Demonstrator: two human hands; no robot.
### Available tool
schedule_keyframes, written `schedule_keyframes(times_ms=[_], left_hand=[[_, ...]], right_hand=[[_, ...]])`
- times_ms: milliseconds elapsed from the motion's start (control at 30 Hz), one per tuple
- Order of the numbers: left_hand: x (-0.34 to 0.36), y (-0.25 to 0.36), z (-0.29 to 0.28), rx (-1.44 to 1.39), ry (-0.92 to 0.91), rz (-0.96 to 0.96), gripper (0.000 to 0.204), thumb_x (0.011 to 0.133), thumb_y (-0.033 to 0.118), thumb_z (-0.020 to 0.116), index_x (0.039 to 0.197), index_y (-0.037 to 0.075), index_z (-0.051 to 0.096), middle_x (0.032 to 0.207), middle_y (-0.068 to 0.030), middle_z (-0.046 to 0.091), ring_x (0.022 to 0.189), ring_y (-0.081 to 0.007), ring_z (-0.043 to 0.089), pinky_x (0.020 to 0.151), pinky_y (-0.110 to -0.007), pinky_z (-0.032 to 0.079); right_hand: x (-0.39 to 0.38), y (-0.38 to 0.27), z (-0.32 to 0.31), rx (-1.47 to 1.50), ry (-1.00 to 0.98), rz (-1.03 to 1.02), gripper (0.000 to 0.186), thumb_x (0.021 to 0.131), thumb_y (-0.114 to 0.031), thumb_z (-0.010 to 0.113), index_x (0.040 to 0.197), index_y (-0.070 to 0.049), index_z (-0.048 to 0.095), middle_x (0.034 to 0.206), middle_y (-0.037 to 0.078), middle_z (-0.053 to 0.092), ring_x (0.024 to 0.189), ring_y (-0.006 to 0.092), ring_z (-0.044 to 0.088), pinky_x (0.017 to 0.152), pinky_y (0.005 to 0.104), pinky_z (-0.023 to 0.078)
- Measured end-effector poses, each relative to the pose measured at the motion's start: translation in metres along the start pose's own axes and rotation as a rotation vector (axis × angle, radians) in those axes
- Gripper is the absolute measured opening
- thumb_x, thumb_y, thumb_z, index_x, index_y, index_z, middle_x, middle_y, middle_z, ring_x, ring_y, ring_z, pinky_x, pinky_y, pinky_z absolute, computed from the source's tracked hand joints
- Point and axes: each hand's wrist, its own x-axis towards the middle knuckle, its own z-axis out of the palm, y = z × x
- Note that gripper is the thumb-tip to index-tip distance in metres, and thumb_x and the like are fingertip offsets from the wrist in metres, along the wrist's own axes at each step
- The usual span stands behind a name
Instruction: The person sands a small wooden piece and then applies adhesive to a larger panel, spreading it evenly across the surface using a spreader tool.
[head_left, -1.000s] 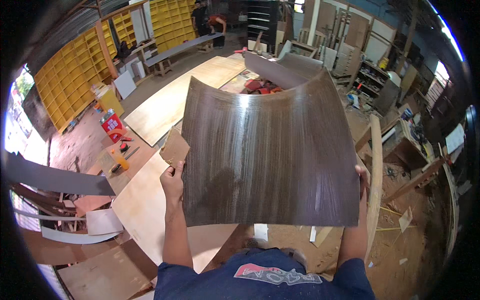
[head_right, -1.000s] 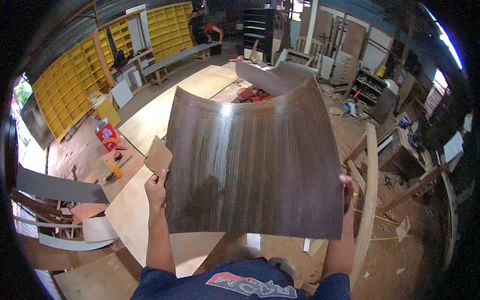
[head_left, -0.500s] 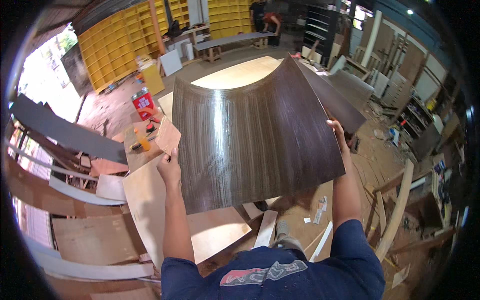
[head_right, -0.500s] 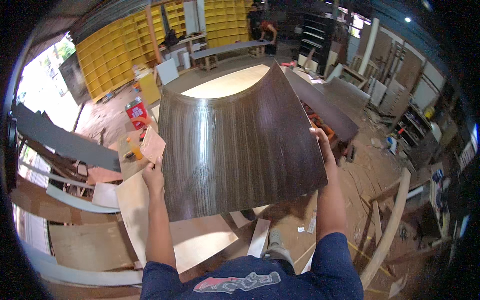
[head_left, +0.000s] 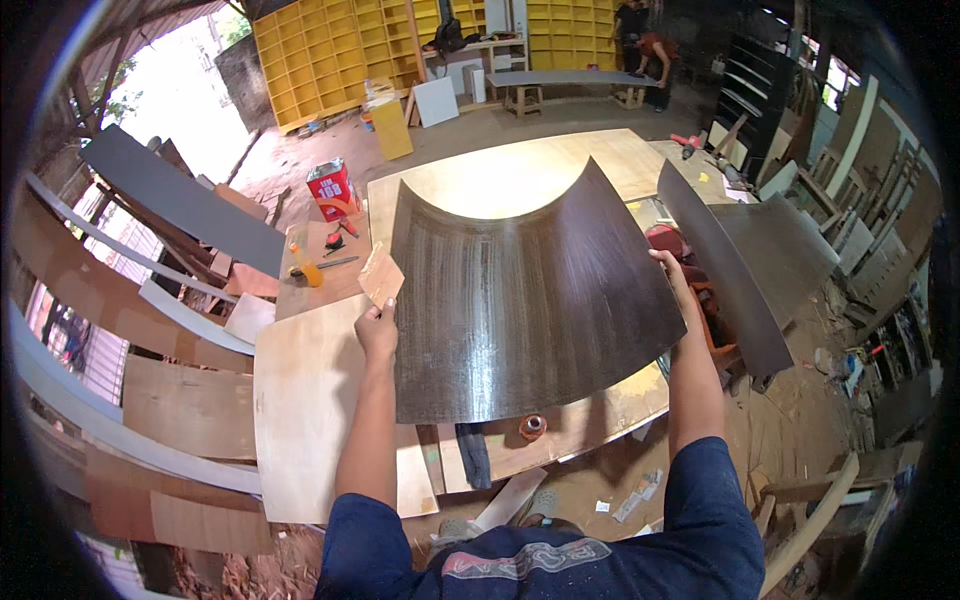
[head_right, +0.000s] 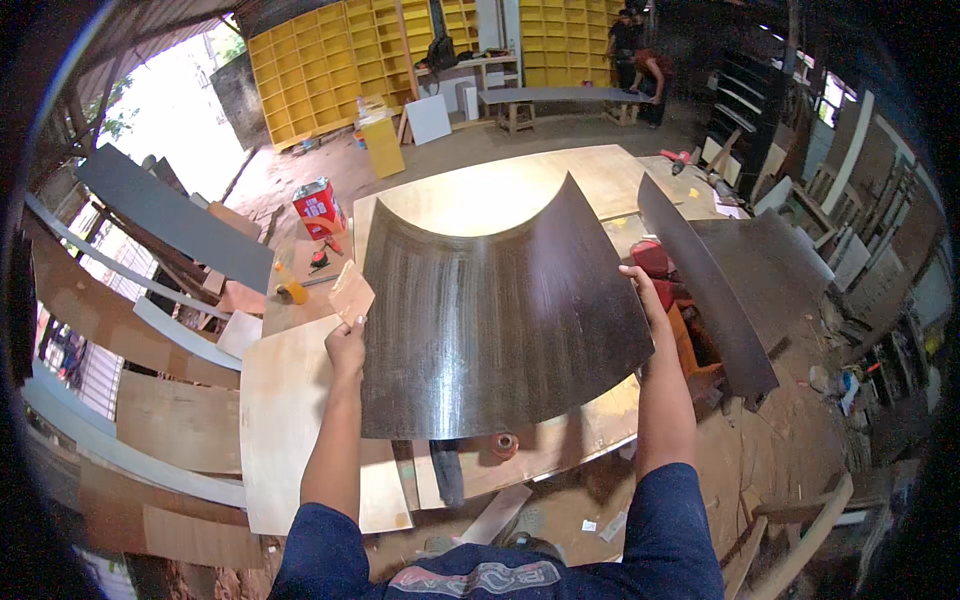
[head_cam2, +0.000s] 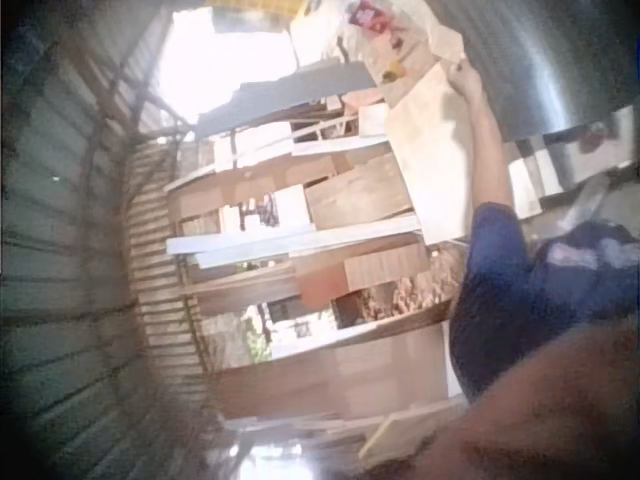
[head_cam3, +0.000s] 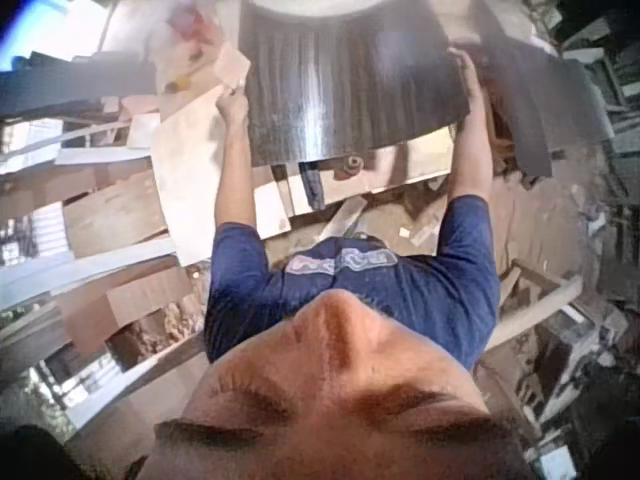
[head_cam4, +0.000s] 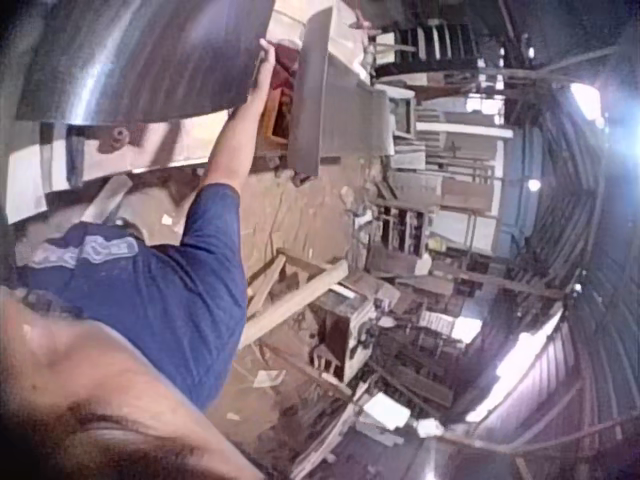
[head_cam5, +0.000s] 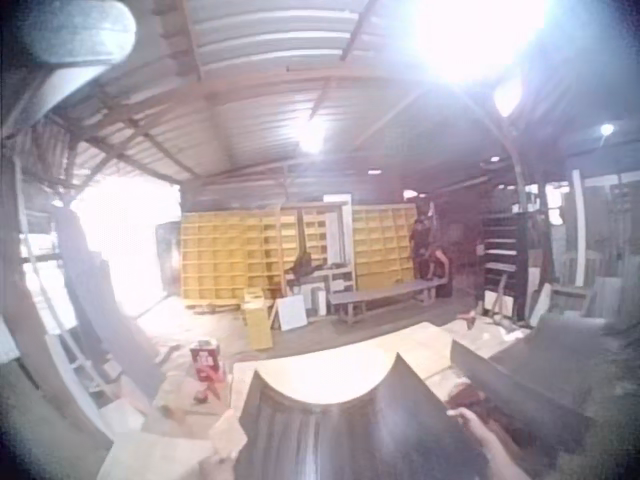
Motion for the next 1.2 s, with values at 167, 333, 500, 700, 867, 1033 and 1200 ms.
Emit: schedule_keyframes(times_ms=[167,333,500,700,867,1033,1200], left_hand=[[-0.001,-0.013,0.054,0.013,-0.009,-0.059,0.028,0.098,0.021,0.071,0.095,-0.006,0.076,0.077,-0.0015,0.07,0.069,-0.0084,0.055,0.066,-0.03,0.046],[-0.013,-0.021,0.094,0.003,-0.001,-0.046,0.028,0.098,0.021,0.071,0.097,-0.007,0.076,0.077,-0.0021,0.07,0.072,-0.0103,0.056,0.07,-0.032,0.048],[-0.032,-0.036,0.127,0.015,-0.043,-0.106,0.03,0.098,0.022,0.072,0.1,-0.008,0.075,0.085,-0.0063,0.073,0.077,-0.0109,0.057,0.075,-0.032,0.048],[-0.035,-0.067,0.133,0.003,-0.051,-0.11,0.03,0.099,0.022,0.071,0.097,-0.008,0.075,0.086,-0.0053,0.071,0.077,-0.0115,0.056,0.074,-0.031,0.047],[-0.047,-0.069,0.128,0.002,-0.088,-0.167,0.03,0.099,0.023,0.071,0.099,-0.007,0.075,0.086,-0.0033,0.07,0.077,-0.0117,0.055,0.073,-0.031,0.047],[-0.06,-0.07,0.122,-0.03,-0.133,-0.262,0.031,0.101,0.022,0.068,0.114,-0.006,0.074,0.106,-0.0044,0.073,0.096,-0.0115,0.061,0.088,-0.028,0.045],[-0.06,-0.089,0.11,-0.088,-0.153,-0.219,0.029,0.101,0.021,0.068,0.116,-0.003,0.075,0.109,-0.0065,0.074,0.097,-0.0127,0.063,0.089,-0.029,0.047]], right_hand=[[0.033,-0.006,-0.042,0.021,-0.015,0.025,0.045,0.088,-0.046,0.062,0.109,-0.008,0.073,0.093,0.007,0.072,0.078,0.0236,0.066,0.072,0.0379,0.051],[0.03,-0.006,-0.066,0.015,0.13,-0.074,0.043,0.09,-0.044,0.062,0.106,-0.005,0.072,0.091,0.007,0.071,0.078,0.0237,0.065,0.074,0.0386,0.051],[0.038,-0.003,-0.114,0.102,0.101,0.045,0.04,0.089,-0.043,0.063,0.105,-0.006,0.072,0.091,0.007,0.071,0.079,0.0236,0.065,0.074,0.0384,0.05],[0.039,0.004,-0.147,0.191,0.102,0.084,0.039,0.091,-0.042,0.063,0.106,-0.007,0.072,0.093,0.007,0.071,0.082,0.0241,0.066,0.077,0.0399,0.052],[0.026,0.004,-0.142,0.283,0.124,0.086,0.048,0.1,-0.049,0.058,0.115,-0.005,0.072,0.103,0.01,0.071,0.088,0.0223,0.066,0.078,0.0377,0.053],[0.034,0.012,-0.224,-0.16,0.165,0.098,0.073,0.096,-0.061,0.06,0.145,-0.006,0.059,0.147,0.013,0.057,0.132,0.0297,0.054,0.112,0.0432,0.039],[-0.004,0.01,-0.246,-0.658,0.149,0.022,0.087,0.097,-0.064,0.06,0.15,0.004,0.049,0.152,0.015,0.052,0.14,0.0272,0.048,0.119,0.0368,0.032]])
